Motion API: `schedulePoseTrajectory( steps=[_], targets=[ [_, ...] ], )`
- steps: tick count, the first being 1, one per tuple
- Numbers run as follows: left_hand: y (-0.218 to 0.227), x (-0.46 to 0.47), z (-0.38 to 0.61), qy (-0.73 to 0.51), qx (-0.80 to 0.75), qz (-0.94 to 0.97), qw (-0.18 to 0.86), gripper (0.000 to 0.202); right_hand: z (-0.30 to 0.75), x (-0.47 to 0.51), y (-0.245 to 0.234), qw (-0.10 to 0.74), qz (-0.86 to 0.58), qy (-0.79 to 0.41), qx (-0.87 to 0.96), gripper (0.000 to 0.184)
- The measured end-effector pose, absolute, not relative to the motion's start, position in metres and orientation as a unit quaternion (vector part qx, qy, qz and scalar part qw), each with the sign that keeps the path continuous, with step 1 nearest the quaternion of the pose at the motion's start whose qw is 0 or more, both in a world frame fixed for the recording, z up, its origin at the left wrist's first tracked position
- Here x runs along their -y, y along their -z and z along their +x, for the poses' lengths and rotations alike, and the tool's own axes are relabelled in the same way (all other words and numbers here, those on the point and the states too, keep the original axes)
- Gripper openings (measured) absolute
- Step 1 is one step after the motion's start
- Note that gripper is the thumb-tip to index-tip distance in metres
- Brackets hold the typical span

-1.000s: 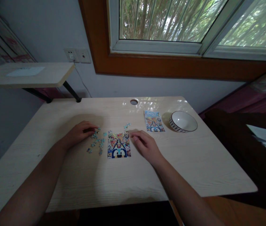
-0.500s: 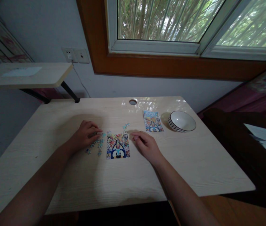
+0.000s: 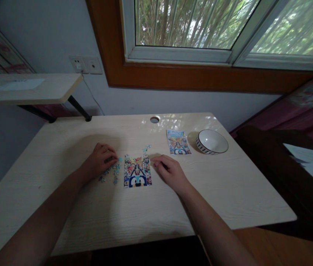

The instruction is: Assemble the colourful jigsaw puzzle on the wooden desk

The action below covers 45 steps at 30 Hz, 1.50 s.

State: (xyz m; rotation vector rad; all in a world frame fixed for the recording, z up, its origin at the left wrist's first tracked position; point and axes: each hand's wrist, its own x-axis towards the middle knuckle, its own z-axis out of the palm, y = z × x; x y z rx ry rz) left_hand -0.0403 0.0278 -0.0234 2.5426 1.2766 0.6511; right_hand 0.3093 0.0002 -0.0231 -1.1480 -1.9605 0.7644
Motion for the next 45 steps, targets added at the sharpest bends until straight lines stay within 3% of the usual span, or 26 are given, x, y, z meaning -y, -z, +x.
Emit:
schedulePoseTrajectory(
  steps=[13,24,45],
  targets=[
    [0.0158,-0.0229,-0.0408,-0.232,-0.387,0.883,0.129,0.01,0.3089,0.0002,0.0234,0.361,-0.439,-0.298,0.767,0.02],
    [0.0177,-0.0233,-0.0394,-0.228,-0.392,0.884,0.11,0.027,0.3077,0.0001,0.0214,0.353,-0.432,-0.311,0.769,0.02],
    [0.0228,-0.0278,-0.0408,-0.218,-0.415,0.878,0.096,0.019,0.3064,-0.0009,0.0197,0.357,-0.425,-0.309,0.773,0.02]
  ],
)
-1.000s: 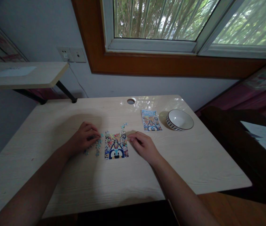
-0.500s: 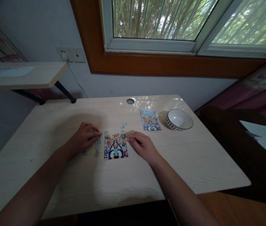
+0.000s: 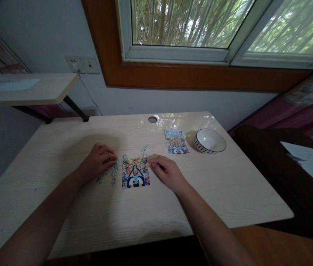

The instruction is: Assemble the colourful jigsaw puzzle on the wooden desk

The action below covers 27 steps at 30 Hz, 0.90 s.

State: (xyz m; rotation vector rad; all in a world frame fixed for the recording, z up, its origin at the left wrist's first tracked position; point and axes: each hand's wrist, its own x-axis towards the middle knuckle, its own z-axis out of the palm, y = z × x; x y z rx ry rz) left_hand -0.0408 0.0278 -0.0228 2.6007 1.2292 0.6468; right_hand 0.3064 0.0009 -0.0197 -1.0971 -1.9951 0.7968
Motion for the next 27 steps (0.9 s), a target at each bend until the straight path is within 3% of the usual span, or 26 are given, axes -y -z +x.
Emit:
schedulePoseTrajectory(
  steps=[27],
  targets=[
    [0.0223,-0.0307,-0.0385,-0.239,-0.454,0.856,0.063,0.024,0.3075,-0.0014,0.0219,0.341,-0.426,-0.307,0.78,0.022]
  ],
)
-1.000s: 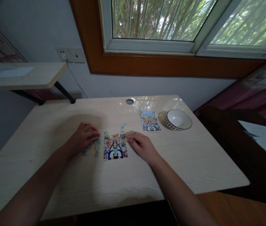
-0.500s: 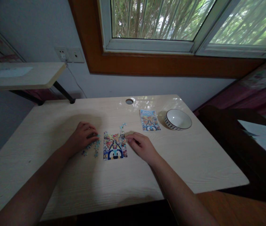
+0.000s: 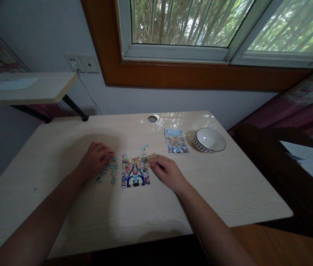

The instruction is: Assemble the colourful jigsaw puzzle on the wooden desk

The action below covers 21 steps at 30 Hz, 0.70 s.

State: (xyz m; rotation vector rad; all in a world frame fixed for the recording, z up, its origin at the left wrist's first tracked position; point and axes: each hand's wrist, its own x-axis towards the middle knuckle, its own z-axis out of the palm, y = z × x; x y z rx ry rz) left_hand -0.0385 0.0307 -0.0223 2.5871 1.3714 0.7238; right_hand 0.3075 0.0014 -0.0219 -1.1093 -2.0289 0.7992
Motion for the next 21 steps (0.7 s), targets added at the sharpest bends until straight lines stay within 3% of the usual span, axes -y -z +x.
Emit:
schedulePoseTrajectory(
  steps=[21],
  targets=[
    [0.025,-0.04,-0.063,-0.317,-0.541,0.778,-0.035,0.019,0.306,-0.002,0.019,0.347,-0.422,-0.296,0.784,0.022]
  ],
)
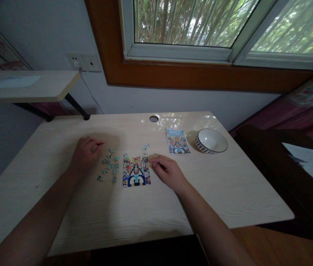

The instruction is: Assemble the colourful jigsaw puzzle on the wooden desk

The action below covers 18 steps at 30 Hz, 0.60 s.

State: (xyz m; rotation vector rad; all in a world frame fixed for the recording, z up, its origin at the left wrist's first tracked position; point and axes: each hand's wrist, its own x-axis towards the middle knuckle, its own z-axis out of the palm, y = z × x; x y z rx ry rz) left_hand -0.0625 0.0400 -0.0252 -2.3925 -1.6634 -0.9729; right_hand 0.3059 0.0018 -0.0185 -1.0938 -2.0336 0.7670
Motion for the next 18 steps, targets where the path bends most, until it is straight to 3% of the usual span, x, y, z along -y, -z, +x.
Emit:
schedulePoseTrajectory(
  steps=[18],
  targets=[
    [0.0199,-0.0342,-0.0633,0.22,0.48,-0.846,-0.069,0.01,0.3076,-0.0009,0.0201,0.341,-0.43,-0.304,0.779,0.021]
  ],
)
